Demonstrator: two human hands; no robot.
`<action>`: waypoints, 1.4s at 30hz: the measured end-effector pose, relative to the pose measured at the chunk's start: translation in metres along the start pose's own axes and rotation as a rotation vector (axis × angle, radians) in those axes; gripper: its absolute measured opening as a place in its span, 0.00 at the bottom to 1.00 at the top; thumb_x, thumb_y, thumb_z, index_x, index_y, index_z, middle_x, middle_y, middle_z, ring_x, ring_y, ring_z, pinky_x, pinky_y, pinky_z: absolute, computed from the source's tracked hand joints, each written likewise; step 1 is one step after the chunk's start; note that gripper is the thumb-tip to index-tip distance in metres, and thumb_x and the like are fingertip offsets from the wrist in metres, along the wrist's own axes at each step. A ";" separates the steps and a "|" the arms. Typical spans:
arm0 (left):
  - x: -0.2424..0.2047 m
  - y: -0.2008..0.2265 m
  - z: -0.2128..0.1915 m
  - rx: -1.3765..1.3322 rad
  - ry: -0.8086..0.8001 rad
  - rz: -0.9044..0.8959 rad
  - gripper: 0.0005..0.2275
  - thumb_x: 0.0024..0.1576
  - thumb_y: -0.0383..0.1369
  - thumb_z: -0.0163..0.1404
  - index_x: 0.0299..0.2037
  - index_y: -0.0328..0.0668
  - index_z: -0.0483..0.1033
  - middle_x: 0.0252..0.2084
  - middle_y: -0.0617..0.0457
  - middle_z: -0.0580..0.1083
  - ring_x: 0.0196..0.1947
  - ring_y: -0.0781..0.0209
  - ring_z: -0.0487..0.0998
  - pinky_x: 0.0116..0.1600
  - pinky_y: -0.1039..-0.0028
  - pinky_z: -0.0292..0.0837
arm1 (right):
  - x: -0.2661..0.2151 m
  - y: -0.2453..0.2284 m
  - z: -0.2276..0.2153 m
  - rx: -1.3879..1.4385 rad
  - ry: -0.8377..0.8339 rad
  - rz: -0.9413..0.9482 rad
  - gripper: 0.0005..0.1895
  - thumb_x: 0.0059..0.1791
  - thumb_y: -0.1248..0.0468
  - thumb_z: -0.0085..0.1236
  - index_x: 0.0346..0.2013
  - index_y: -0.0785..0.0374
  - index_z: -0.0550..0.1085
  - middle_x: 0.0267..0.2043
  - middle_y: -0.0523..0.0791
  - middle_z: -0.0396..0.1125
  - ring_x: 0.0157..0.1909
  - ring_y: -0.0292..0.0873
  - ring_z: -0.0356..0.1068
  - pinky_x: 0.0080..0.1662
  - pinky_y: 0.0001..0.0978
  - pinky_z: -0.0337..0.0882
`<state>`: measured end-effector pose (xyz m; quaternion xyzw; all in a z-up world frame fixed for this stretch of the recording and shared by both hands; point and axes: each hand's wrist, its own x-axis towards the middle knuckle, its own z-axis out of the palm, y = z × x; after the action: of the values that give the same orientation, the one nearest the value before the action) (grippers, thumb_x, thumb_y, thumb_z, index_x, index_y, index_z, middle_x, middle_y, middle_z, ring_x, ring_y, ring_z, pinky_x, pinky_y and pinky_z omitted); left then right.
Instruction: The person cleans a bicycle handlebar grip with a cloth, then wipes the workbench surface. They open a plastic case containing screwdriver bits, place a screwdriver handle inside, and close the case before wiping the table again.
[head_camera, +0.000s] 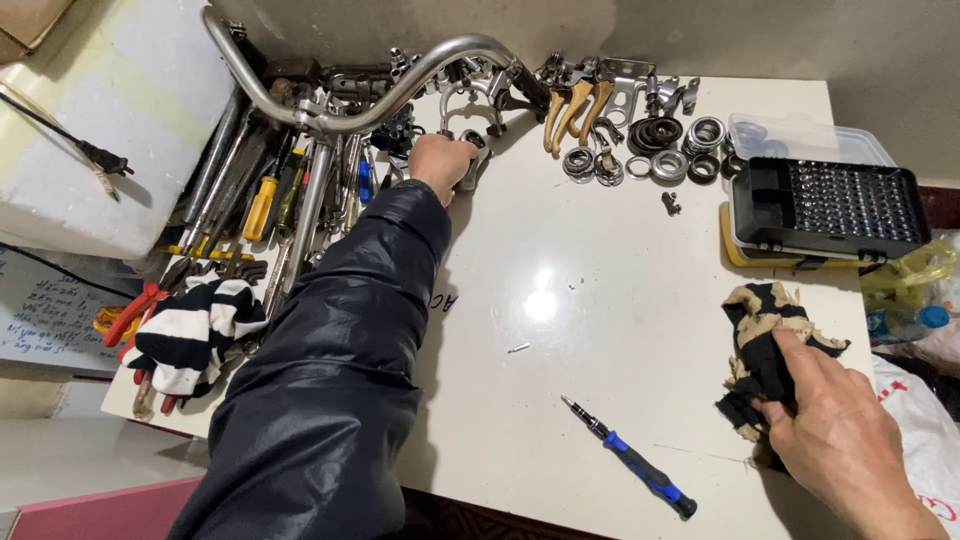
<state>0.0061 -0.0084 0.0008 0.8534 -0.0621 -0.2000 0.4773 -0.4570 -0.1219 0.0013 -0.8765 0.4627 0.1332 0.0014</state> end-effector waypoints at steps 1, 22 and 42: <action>-0.005 0.004 -0.003 0.001 0.000 -0.002 0.12 0.51 0.30 0.55 0.41 0.27 0.80 0.38 0.45 0.79 0.33 0.58 0.80 0.40 0.75 0.77 | 0.000 0.001 0.001 0.000 -0.002 -0.001 0.42 0.44 0.56 0.61 0.72 0.45 0.58 0.64 0.40 0.68 0.61 0.46 0.71 0.58 0.40 0.76; -0.017 -0.018 -0.014 0.589 0.113 0.376 0.14 0.52 0.32 0.59 0.45 0.34 0.74 0.36 0.43 0.79 0.36 0.47 0.82 0.48 0.59 0.77 | 0.002 0.007 0.011 -0.016 0.063 -0.023 0.43 0.44 0.54 0.61 0.73 0.45 0.59 0.62 0.41 0.69 0.62 0.47 0.71 0.58 0.39 0.76; -0.304 -0.030 -0.111 0.728 -0.521 0.633 0.23 0.58 0.44 0.49 0.61 0.44 0.72 0.46 0.39 0.81 0.44 0.38 0.83 0.43 0.42 0.80 | 0.012 -0.060 -0.026 0.309 0.469 -0.387 0.31 0.44 0.68 0.58 0.63 0.64 0.69 0.49 0.54 0.69 0.52 0.61 0.70 0.50 0.59 0.74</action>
<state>-0.2291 0.1860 0.1127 0.8254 -0.4973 -0.2167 0.1568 -0.3959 -0.1012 0.0163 -0.9443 0.2900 -0.1461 0.0530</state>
